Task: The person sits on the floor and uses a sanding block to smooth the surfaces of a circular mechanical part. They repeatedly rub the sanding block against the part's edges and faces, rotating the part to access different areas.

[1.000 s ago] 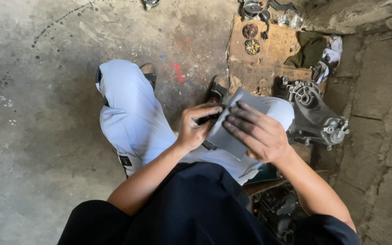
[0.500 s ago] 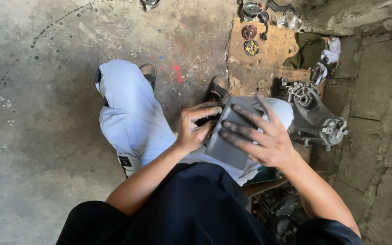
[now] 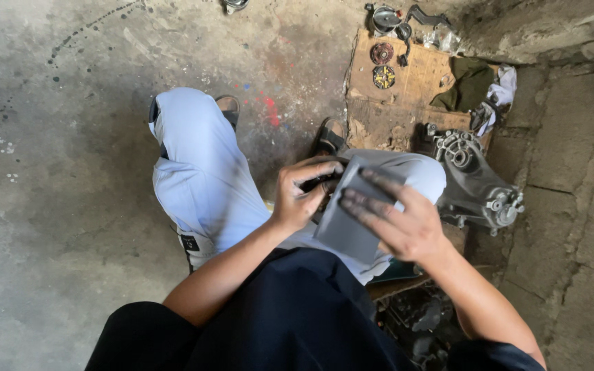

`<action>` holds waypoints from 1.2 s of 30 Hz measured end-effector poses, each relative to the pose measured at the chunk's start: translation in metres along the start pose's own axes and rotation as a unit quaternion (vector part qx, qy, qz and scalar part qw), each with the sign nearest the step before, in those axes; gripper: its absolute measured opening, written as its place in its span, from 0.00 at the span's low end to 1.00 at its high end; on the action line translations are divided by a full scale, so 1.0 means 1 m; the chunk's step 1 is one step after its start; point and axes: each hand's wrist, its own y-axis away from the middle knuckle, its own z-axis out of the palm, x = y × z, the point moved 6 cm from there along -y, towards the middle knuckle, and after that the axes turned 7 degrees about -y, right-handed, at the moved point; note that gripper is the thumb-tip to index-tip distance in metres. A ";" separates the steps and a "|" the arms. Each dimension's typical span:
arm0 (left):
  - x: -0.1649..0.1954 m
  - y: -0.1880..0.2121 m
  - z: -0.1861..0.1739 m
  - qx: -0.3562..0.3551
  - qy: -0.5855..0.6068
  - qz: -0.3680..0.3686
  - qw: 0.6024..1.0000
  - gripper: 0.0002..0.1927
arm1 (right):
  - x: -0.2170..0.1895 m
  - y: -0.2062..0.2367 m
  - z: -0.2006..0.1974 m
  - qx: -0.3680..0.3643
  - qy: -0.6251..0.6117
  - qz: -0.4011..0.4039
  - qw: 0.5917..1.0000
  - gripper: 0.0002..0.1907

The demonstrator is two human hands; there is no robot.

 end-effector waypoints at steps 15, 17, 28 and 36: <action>-0.020 -0.013 0.001 0.004 0.014 -0.021 1.000 0.14 | 0.020 -0.012 0.005 -0.024 0.006 0.090 0.996 0.27; -0.028 -0.018 0.001 0.009 0.003 -0.022 1.000 0.13 | 0.022 -0.010 0.011 -0.020 0.012 0.068 0.997 0.26; -0.049 -0.051 0.001 -0.002 0.056 -0.057 0.997 0.11 | 0.056 0.000 0.046 0.004 0.009 0.096 0.995 0.28; -0.035 -0.059 -0.001 0.009 0.057 0.022 0.998 0.11 | 0.051 -0.004 0.042 0.028 0.047 0.042 0.998 0.24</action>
